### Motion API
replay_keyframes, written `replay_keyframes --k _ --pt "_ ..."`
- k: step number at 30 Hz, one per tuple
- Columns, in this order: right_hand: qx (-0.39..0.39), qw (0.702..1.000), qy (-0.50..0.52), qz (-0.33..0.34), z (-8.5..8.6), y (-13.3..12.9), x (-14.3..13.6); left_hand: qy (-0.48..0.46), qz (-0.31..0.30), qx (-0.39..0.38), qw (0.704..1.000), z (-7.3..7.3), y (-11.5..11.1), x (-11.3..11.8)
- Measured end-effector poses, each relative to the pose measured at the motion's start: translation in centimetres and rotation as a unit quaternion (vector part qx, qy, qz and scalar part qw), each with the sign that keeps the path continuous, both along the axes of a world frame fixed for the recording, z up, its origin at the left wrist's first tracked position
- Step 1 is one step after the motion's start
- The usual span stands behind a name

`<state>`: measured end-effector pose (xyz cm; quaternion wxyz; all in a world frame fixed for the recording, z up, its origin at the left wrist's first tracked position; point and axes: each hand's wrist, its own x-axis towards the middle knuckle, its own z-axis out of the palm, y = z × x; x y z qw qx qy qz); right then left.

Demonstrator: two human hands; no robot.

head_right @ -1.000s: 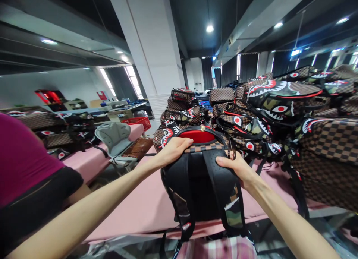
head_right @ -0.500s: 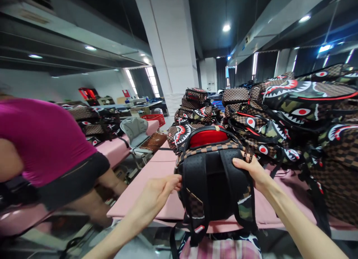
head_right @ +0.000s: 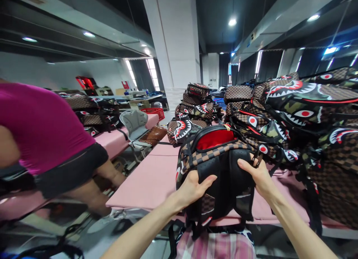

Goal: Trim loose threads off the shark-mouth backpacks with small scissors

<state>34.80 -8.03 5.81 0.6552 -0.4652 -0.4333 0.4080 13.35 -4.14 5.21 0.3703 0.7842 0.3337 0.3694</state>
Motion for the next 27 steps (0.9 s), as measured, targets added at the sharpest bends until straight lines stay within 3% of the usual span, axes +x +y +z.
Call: replay_keyframes --k 4,11,13,18,22,27 --pt "0.019 0.999 -0.037 -0.023 -0.5 0.6 -0.2 0.024 -0.008 0.020 0.999 -0.4 0.8 -0.2" --pt "0.032 0.970 -0.217 -0.107 -0.5 -0.6 -2.8 -0.074 -0.004 -0.015 0.997 -1.5 0.8 -1.8" --pt "0.046 0.960 -0.262 -0.089 -0.2 -1.3 -3.6 -0.092 0.006 -0.028 0.995 -1.3 0.6 -2.8" --pt "0.088 0.937 -0.338 -0.016 0.0 -2.9 -4.8 -0.135 -0.071 -0.104 0.983 0.4 -0.1 -5.5" --pt "0.124 0.924 -0.359 0.031 -0.3 -3.9 -4.9 -0.168 -0.088 -0.148 0.971 0.8 -0.9 -6.6" --pt "0.166 0.910 -0.379 0.009 -0.7 -5.1 -5.1 -0.177 -0.069 -0.178 0.965 0.3 -1.9 -6.6"
